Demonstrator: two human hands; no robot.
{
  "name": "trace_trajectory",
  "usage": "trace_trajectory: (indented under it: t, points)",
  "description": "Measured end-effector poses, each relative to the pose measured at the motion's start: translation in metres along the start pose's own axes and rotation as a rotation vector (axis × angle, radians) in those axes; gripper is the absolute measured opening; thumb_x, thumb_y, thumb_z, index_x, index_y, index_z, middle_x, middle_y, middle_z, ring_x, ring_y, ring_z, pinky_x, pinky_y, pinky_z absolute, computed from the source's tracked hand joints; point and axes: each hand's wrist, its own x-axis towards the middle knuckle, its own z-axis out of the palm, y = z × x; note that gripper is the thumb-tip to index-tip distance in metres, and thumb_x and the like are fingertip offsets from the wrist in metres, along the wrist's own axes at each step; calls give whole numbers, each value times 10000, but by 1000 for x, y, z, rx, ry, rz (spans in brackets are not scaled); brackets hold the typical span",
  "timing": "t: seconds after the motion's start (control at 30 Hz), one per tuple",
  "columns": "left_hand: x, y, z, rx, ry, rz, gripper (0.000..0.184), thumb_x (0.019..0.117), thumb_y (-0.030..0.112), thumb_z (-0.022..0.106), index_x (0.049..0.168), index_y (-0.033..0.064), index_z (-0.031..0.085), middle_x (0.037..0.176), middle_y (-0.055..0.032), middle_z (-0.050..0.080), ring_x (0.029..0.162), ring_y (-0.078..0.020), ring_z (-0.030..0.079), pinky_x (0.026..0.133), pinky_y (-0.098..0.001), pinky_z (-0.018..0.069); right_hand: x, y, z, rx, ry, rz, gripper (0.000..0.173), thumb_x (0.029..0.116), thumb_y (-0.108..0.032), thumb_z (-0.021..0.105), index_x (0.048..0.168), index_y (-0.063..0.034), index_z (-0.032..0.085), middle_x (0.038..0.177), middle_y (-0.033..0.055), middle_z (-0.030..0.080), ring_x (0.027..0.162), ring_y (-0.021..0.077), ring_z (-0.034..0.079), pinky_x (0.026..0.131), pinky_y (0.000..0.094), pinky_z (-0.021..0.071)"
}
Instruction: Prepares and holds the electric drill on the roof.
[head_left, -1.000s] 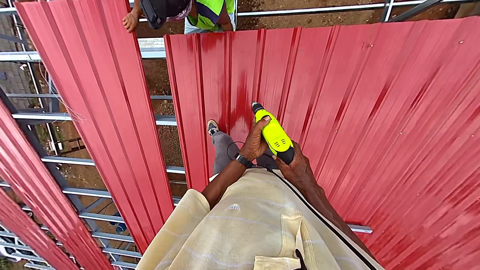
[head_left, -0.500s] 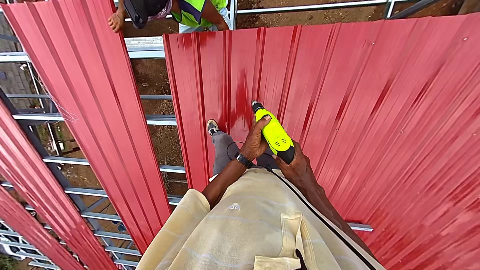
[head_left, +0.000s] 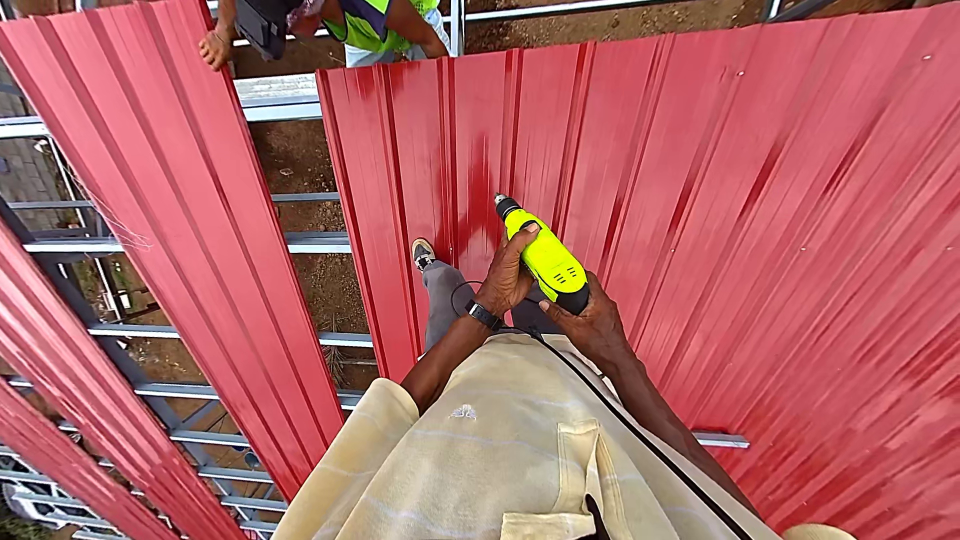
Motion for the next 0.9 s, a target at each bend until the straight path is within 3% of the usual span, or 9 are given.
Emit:
trace_trajectory:
  t: [0.13,0.33,0.6,0.9]
  points:
    - [0,4,3,-39,-3,0,457,992,528,575,1307,196,578,1173,-93,667,1038,-209,676,869,-407,585,1,0,4,-35,51,-14,697,871,-430,786,1399,-56,529,1054,86,728,949,117,710,864,344,594]
    - [-2,10,4,3,-43,-5,530,1031,575,425,1350,175,562,1234,-106,651,1093,-219,658,910,-427,569,1,-4,7,-113,86,-62,666,885,-360,763,1428,-63,517,1072,120,736,962,181,726,870,411,600]
    - [-12,23,9,23,-98,-53,928,907,873,178,1453,207,527,1302,-160,647,1038,-289,689,826,-469,596,-3,-9,11,-320,99,-203,724,889,-273,737,1508,-32,448,1305,204,657,1141,337,682,931,533,572]
    - [-14,23,-2,50,-197,31,984,826,951,177,1406,248,547,1186,-135,680,921,-269,699,762,-469,598,-2,-15,8,-386,77,-294,807,867,-313,770,1544,-57,412,1260,209,653,1108,361,657,954,519,547]
